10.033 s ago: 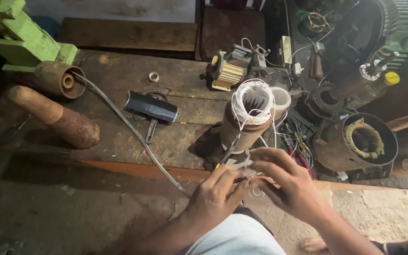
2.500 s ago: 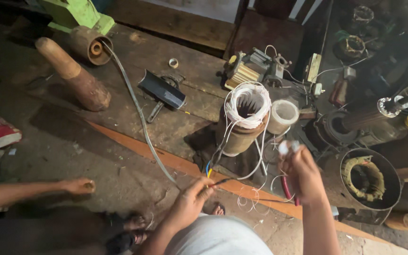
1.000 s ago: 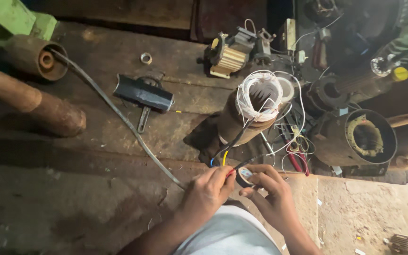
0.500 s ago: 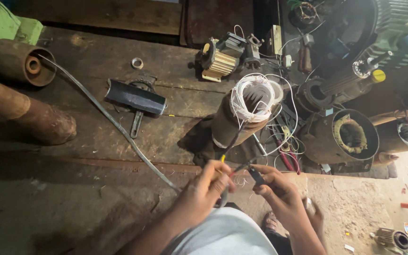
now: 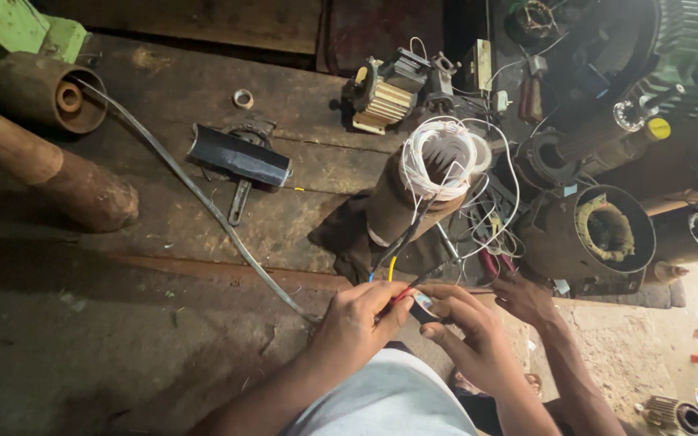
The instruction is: The person strips insulation from several colored wires using a knife and pliers, twists the exposed strands, and wraps the connections with electrical tape. The person also uses a metal tube to press the taped joint.
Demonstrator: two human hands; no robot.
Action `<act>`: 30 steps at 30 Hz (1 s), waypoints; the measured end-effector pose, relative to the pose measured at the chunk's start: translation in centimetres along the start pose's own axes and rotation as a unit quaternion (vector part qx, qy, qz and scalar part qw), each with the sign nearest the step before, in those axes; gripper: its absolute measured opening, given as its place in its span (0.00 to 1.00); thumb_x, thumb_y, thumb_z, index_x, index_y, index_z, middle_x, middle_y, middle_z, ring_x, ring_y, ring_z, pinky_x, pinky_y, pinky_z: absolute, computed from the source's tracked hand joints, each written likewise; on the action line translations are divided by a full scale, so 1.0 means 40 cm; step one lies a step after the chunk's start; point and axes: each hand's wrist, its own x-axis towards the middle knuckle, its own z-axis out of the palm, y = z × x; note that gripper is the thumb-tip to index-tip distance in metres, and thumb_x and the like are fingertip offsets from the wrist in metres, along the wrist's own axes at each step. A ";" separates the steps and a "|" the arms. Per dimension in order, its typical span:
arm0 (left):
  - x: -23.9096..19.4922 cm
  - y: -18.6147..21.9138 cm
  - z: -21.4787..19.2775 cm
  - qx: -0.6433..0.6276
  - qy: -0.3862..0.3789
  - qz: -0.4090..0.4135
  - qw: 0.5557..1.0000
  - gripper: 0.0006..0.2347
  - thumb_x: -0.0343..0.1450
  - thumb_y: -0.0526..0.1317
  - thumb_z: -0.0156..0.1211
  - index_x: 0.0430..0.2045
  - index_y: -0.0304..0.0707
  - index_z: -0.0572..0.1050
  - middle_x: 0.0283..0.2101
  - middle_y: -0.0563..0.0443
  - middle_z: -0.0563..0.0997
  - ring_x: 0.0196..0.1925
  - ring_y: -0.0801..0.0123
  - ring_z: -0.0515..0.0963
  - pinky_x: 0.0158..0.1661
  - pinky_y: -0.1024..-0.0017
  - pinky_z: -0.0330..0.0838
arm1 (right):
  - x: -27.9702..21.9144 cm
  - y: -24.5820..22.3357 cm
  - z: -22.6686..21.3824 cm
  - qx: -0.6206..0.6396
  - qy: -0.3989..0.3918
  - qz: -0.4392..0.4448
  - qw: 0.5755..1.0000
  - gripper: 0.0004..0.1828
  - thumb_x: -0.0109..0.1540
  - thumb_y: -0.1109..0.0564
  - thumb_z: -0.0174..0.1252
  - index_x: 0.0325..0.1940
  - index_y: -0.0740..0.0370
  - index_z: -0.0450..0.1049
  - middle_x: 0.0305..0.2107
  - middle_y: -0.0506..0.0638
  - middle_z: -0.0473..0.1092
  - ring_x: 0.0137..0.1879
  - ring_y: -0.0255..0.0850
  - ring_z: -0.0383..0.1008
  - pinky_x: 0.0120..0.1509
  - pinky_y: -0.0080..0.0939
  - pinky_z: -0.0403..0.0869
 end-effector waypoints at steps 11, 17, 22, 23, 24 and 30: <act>-0.012 -0.004 0.025 0.126 0.019 0.030 0.991 0.05 0.75 0.34 0.61 0.39 0.31 0.75 0.33 0.39 0.81 0.35 0.49 0.83 0.33 0.61 0.75 | -0.039 0.005 -0.002 0.011 -0.003 0.003 1.000 0.10 0.59 0.58 0.65 0.37 0.67 0.74 0.54 0.56 0.76 0.55 0.42 0.78 0.56 0.41 0.74; -0.005 0.001 -0.019 -0.094 -0.075 -0.175 0.977 0.09 0.78 0.38 0.52 0.45 0.33 0.77 0.32 0.48 0.86 0.28 0.70 0.82 0.31 0.71 0.75 | -0.034 0.030 -0.022 0.101 0.047 0.075 0.991 0.06 0.62 0.61 0.62 0.38 0.67 0.74 0.56 0.58 0.75 0.54 0.41 0.77 0.54 0.38 0.76; -0.007 0.015 -0.012 -0.205 -0.082 -0.155 0.963 0.15 0.77 0.37 0.53 0.57 0.32 0.65 0.37 0.48 0.85 0.41 0.73 0.87 0.41 0.74 0.79 | 0.004 0.027 0.006 0.108 0.045 0.052 0.992 0.07 0.62 0.63 0.62 0.42 0.69 0.75 0.53 0.59 0.73 0.55 0.39 0.74 0.55 0.37 0.73; -0.002 0.017 -0.010 -0.202 -0.078 -0.149 0.965 0.16 0.77 0.38 0.53 0.59 0.33 0.63 0.37 0.49 0.85 0.41 0.73 0.87 0.42 0.75 0.80 | 0.014 0.023 0.011 0.106 0.045 0.044 0.992 0.07 0.62 0.63 0.62 0.42 0.70 0.75 0.51 0.59 0.72 0.56 0.39 0.74 0.56 0.38 0.73; 0.000 0.019 -0.009 -0.191 -0.078 -0.146 0.967 0.18 0.77 0.38 0.53 0.61 0.33 0.63 0.36 0.49 0.85 0.40 0.72 0.87 0.41 0.75 0.80 | 0.019 0.017 0.013 0.115 0.037 0.036 0.992 0.07 0.62 0.63 0.62 0.43 0.69 0.75 0.52 0.59 0.73 0.55 0.39 0.74 0.56 0.38 0.74; -0.004 0.011 0.000 -0.182 -0.063 -0.133 0.972 0.15 0.77 0.37 0.55 0.58 0.31 0.69 0.36 0.48 0.85 0.38 0.71 0.87 0.40 0.74 0.82 | 0.021 -0.006 0.017 0.177 0.023 0.047 0.983 0.07 0.64 0.63 0.59 0.44 0.70 0.75 0.61 0.60 0.69 0.57 0.40 0.74 0.59 0.40 0.74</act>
